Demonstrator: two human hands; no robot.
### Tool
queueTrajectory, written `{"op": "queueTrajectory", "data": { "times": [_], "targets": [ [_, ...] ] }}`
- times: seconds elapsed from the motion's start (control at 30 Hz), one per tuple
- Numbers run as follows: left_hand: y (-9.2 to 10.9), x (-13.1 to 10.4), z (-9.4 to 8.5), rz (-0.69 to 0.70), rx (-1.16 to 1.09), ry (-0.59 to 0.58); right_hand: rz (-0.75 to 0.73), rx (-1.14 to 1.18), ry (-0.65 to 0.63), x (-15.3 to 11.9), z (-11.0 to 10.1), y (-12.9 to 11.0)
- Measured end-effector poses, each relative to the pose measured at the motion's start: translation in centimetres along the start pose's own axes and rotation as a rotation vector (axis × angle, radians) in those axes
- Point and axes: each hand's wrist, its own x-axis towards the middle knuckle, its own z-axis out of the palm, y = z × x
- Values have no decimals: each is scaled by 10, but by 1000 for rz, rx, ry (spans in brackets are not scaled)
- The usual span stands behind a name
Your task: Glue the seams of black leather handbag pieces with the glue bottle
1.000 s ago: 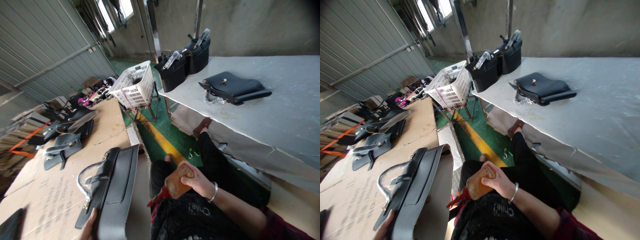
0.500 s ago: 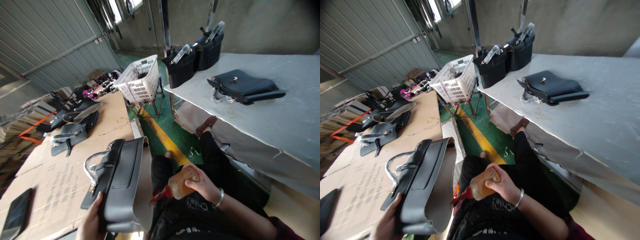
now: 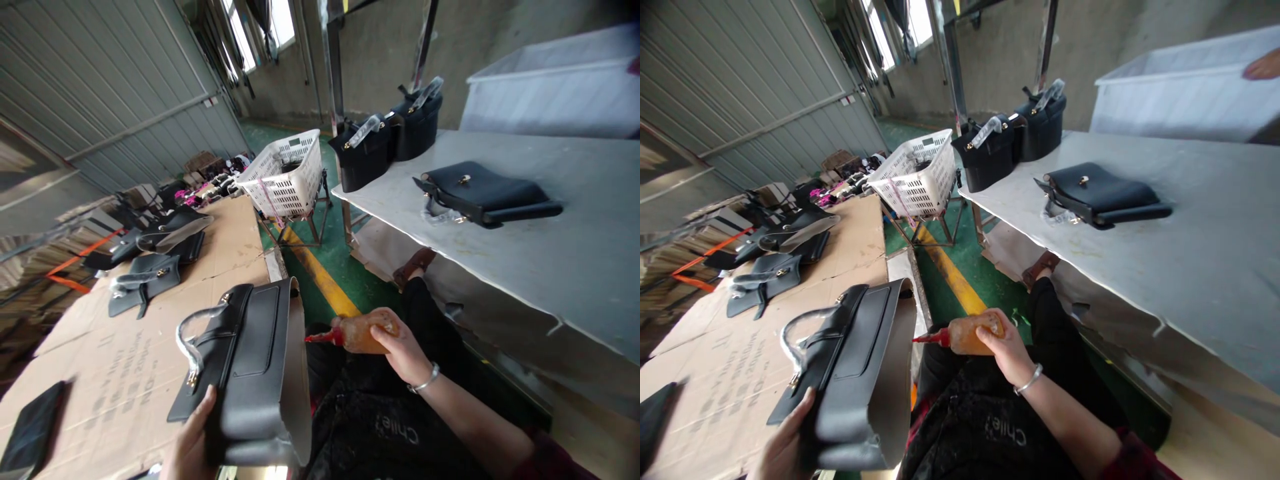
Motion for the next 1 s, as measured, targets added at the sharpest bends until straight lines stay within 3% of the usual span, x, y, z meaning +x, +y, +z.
{"op": "queueTrajectory", "data": {
  "times": [0.17, 0.37, 0.5, 0.67, 0.87, 1.0],
  "targets": [
    [2, 3, 9, -69, -74, -5, -52, -20, 40, 23, 2, 8],
    [-2, 14, 1, -99, -46, -55, -111, -25, 32, 58, 8, 13],
    [-2, 12, 2, -100, -32, -61, -107, -25, -5, 64, 13, 10],
    [-1, 4, 9, -57, -34, -14, -25, -15, -92, 51, 8, 6],
    [1, 2, 17, -86, -94, 29, 105, 52, -199, 11, -6, 4],
    [3, -4, 23, -45, -88, 32, 114, -35, -246, -8, -15, 5]
  ]
}}
